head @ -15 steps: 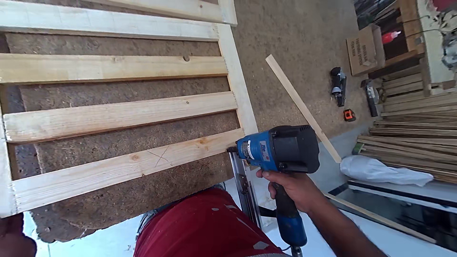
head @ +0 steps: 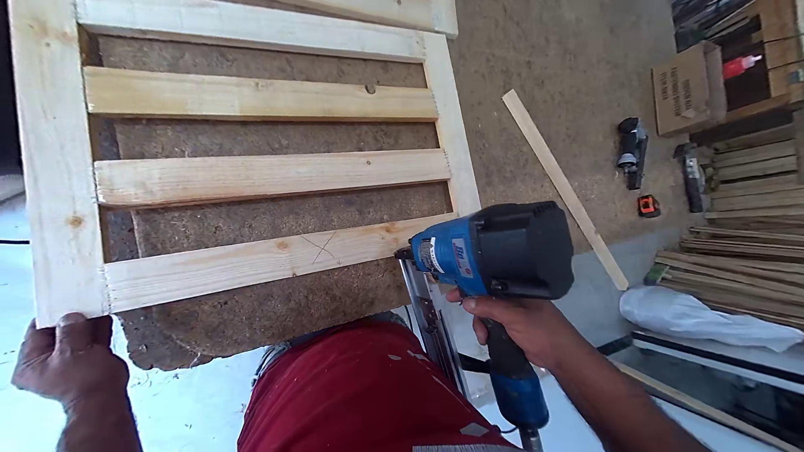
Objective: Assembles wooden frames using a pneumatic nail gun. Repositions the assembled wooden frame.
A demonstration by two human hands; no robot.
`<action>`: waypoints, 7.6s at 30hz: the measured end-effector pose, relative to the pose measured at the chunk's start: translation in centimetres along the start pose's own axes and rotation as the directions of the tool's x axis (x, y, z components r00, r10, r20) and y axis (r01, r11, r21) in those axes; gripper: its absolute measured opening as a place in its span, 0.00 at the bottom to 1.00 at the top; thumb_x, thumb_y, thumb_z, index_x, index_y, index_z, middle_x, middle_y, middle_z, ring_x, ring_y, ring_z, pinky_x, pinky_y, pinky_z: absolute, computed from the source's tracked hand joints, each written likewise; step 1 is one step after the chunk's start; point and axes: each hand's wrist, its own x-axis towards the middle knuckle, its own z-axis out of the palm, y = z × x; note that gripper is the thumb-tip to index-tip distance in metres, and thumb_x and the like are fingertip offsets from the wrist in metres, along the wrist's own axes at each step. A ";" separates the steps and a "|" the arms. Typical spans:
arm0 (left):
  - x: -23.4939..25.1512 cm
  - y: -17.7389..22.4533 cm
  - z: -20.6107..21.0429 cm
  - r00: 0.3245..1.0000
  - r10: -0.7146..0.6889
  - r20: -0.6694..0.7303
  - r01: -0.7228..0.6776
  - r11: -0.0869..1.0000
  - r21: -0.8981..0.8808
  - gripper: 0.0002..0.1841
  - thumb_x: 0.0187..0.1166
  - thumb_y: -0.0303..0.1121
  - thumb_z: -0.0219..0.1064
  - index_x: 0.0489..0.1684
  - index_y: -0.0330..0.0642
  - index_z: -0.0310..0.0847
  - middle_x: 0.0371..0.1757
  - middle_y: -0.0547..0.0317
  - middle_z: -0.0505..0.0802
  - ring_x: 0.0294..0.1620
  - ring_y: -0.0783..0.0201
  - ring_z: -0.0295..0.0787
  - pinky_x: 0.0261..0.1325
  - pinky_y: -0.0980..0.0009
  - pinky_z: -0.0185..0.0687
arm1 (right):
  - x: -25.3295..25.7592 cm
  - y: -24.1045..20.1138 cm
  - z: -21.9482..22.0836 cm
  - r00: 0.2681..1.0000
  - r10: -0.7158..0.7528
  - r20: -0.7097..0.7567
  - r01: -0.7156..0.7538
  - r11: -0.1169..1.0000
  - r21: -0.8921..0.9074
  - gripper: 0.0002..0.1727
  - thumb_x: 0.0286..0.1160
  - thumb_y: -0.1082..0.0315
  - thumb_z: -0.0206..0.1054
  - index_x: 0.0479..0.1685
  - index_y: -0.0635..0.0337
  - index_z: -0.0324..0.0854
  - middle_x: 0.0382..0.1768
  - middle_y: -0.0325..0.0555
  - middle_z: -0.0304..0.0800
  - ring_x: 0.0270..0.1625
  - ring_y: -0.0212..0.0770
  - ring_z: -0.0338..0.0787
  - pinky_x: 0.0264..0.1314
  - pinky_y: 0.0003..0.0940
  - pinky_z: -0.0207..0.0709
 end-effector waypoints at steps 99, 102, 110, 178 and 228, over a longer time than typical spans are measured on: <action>10.6 6.1 1.7 -0.046 0.137 0.990 -0.990 0.122 -0.063 0.42 0.71 0.54 0.73 0.86 0.41 0.68 0.79 0.41 0.79 0.86 0.38 0.67 0.89 0.28 0.41 | -5.2 -3.9 31.5 0.996 0.045 -0.077 -0.051 0.996 -0.075 0.11 0.74 0.75 0.70 0.53 0.59 0.88 0.48 0.56 0.95 0.21 0.47 0.88 0.23 0.35 0.86; 11.8 4.3 -3.0 0.117 0.279 0.953 -0.964 0.263 0.042 0.36 0.78 0.54 0.68 0.82 0.39 0.73 0.90 0.38 0.67 0.94 0.38 0.53 0.91 0.30 0.42 | -6.4 -3.4 32.9 0.999 -0.024 -0.037 0.022 0.998 -0.051 0.14 0.71 0.75 0.69 0.55 0.57 0.89 0.50 0.56 0.96 0.22 0.45 0.89 0.25 0.33 0.86; 13.0 -0.2 -9.4 0.367 0.439 0.820 -0.847 0.522 0.099 0.16 0.86 0.33 0.64 0.62 0.32 0.87 0.62 0.42 0.94 0.67 0.46 0.92 0.75 0.51 0.83 | -5.8 -3.4 37.1 0.999 -0.024 0.032 0.026 0.998 -0.063 0.12 0.71 0.76 0.70 0.52 0.58 0.89 0.46 0.55 0.95 0.22 0.46 0.88 0.25 0.34 0.87; 14.9 -1.9 -8.2 0.327 -0.375 0.868 0.272 0.917 0.294 0.14 0.92 0.36 0.57 0.39 0.38 0.85 0.19 0.61 0.83 0.19 0.68 0.78 0.26 0.72 0.78 | -6.3 -5.3 45.8 0.994 -0.024 0.108 0.044 0.982 -0.185 0.10 0.70 0.73 0.74 0.49 0.55 0.91 0.44 0.54 0.96 0.23 0.48 0.89 0.26 0.35 0.87; 6.0 5.6 -9.4 -0.054 -0.074 0.996 -0.554 0.832 0.032 0.17 0.88 0.39 0.59 0.68 0.52 0.88 0.64 0.62 0.94 0.66 0.63 0.90 0.72 0.53 0.85 | -12.7 2.7 37.3 0.965 0.001 -0.262 -0.045 0.986 -0.162 0.17 0.69 0.61 0.76 0.55 0.56 0.89 0.43 0.47 0.97 0.30 0.43 0.93 0.36 0.36 0.90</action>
